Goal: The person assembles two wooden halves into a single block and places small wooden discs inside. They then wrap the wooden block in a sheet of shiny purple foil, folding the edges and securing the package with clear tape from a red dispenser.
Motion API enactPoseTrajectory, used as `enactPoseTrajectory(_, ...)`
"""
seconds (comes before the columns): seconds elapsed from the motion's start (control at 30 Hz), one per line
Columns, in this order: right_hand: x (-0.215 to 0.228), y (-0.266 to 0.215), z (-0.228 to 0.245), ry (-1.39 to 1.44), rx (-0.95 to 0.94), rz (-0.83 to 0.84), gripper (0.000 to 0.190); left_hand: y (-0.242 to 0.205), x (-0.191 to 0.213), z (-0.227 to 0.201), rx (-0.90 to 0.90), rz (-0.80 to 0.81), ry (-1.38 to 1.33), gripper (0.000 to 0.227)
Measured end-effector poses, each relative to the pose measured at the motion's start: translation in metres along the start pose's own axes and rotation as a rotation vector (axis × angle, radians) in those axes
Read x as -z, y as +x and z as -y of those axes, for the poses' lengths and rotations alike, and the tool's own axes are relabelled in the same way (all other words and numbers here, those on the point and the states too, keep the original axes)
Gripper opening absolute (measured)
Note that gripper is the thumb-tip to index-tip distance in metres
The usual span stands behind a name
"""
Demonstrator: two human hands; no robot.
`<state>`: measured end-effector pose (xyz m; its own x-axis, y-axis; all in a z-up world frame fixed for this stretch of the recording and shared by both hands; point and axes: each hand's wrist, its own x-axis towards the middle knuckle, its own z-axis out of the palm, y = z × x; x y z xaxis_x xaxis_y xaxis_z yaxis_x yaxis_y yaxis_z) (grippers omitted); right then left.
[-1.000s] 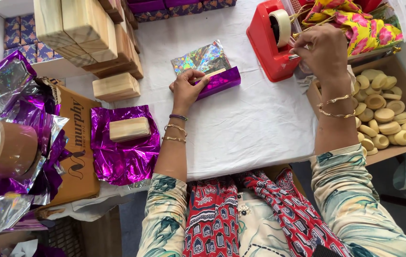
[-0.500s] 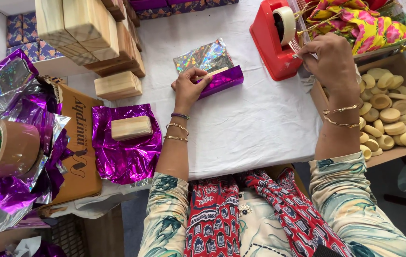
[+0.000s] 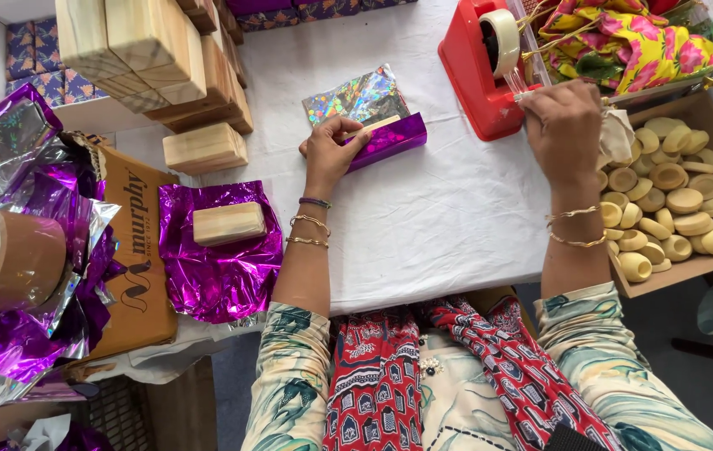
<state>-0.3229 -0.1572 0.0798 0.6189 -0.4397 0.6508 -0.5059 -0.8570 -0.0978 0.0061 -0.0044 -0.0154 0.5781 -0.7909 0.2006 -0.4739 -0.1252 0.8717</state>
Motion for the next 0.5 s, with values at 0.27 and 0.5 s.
enactPoseTrajectory(0.27,-0.024,-0.018,0.01,-0.105,-0.004,-0.177,0.007,-0.001,0.0,-0.002,0.004,0.004,0.013,0.024)
enactPoseTrajectory(0.5,-0.032,-0.02,0.015,-0.148,-0.031,-0.258,0.006,-0.001,0.0,0.002,0.008,0.004,-0.028,0.024)
